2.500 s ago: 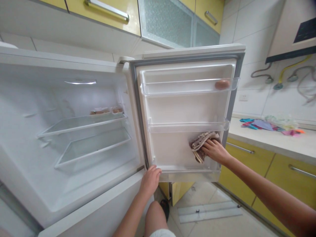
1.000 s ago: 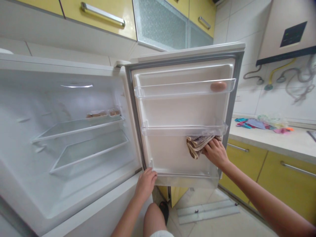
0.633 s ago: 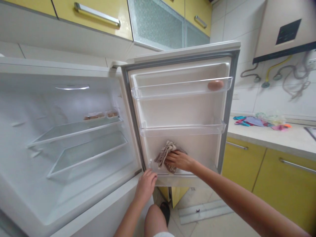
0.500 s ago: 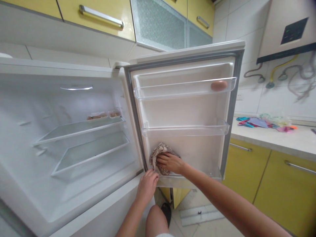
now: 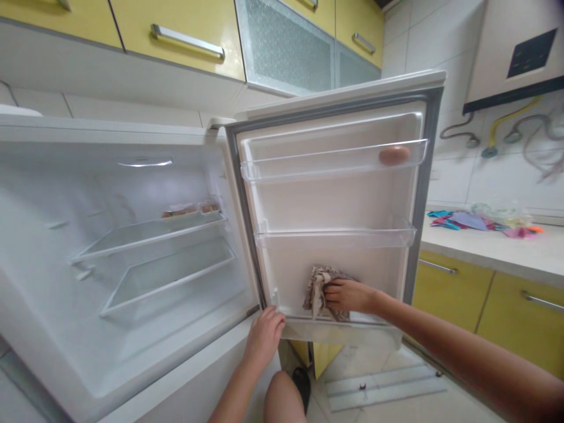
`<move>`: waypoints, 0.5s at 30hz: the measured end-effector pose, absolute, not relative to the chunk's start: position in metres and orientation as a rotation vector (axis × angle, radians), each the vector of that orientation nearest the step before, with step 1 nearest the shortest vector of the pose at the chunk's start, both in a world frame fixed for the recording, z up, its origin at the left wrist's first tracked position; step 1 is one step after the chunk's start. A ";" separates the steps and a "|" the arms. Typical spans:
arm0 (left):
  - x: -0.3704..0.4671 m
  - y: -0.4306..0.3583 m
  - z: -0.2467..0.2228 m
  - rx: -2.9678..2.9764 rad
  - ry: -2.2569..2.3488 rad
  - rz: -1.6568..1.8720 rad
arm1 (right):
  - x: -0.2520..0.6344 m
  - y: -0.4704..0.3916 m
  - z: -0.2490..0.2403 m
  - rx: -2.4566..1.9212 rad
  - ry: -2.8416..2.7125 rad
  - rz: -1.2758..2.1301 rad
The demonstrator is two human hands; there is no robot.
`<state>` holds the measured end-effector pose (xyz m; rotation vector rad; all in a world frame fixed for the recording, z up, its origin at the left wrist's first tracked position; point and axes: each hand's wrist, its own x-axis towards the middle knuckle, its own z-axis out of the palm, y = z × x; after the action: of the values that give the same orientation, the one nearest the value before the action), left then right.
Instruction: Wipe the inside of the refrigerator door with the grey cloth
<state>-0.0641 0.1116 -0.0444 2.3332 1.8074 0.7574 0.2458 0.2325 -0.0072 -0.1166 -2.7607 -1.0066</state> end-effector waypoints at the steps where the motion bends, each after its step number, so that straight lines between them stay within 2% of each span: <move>1: -0.064 0.112 -0.045 2.330 1.807 0.764 | 0.260 0.230 -0.003 -0.147 -2.751 -1.020; 6: -0.058 0.114 -0.042 2.326 1.830 0.748 | 0.321 0.223 0.012 -0.474 -2.606 -1.109; 10: -0.052 0.115 -0.037 2.332 1.860 0.711 | 0.337 0.222 0.005 -0.838 -2.408 -1.149; 13: -0.049 0.115 -0.037 2.329 1.883 0.676 | 0.323 0.220 -0.006 -1.131 -2.294 -0.876; 15: -0.048 0.115 -0.038 2.328 1.890 0.661 | 0.304 0.219 -0.014 -1.320 -2.151 -0.399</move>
<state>-0.0480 0.1147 -0.0383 2.3282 1.8902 0.6613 0.3044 0.2189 -0.0138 -1.3201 -2.1514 -0.3991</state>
